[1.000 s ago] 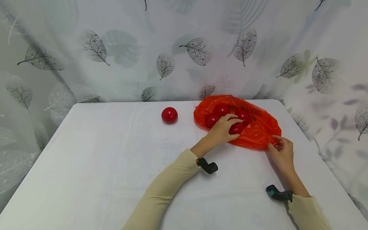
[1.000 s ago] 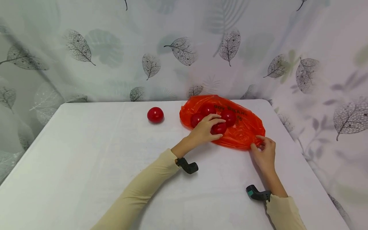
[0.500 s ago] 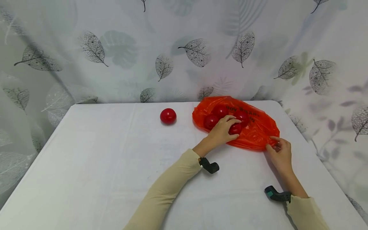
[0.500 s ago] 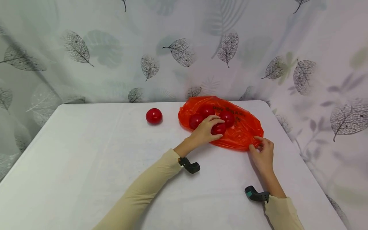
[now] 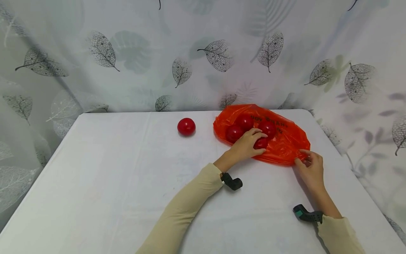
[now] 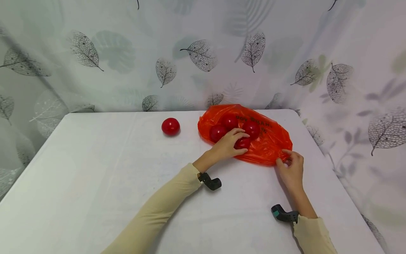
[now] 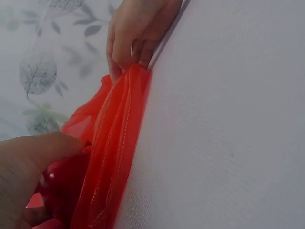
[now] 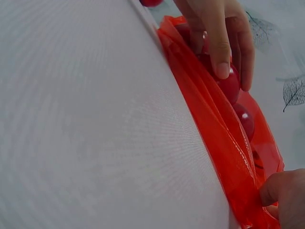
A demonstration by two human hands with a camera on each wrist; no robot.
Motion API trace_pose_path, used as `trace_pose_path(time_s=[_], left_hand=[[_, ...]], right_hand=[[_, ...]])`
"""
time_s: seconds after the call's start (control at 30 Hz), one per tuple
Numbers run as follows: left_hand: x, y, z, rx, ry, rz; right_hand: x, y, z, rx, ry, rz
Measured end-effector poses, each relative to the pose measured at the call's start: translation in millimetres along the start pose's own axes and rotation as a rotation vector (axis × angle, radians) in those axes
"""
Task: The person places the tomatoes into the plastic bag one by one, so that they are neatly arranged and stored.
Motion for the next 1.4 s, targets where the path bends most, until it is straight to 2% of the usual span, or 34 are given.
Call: trace_pose_path(time_s=[0.4, 0.8, 1.1, 1.4], left_hand=[[-4.8, 6.7, -0.2, -0.004, -0.03, 0.016], [-25.1, 41.3, -9.3, -0.014, -0.047, 0.096], [-42.5, 66.9, -28.8, 0.017, -0.04, 0.182], [-66.7, 89.9, -61.1, 0.063, 0.029, 0.242]], right_hand=[[0.2, 0.7, 1.7, -0.013, -0.006, 0.002], [0.6, -0.4, 1.9, -0.038, -0.01, -0.004], [-2.0, 1.2, -3.1, -0.002, 0.046, 0.029], [-3.1, -0.1, -2.5, -0.025, 0.038, 0.029]])
Point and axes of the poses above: each hand's wrist, its own x-axis towards the middle knuckle, its own y-axis out of the back of the hand, z = x × y, the point moved 10 cm from there along x, towards the middle knuckle, and after that the axes turned 14 degrees about x, right-handed, at the moved point
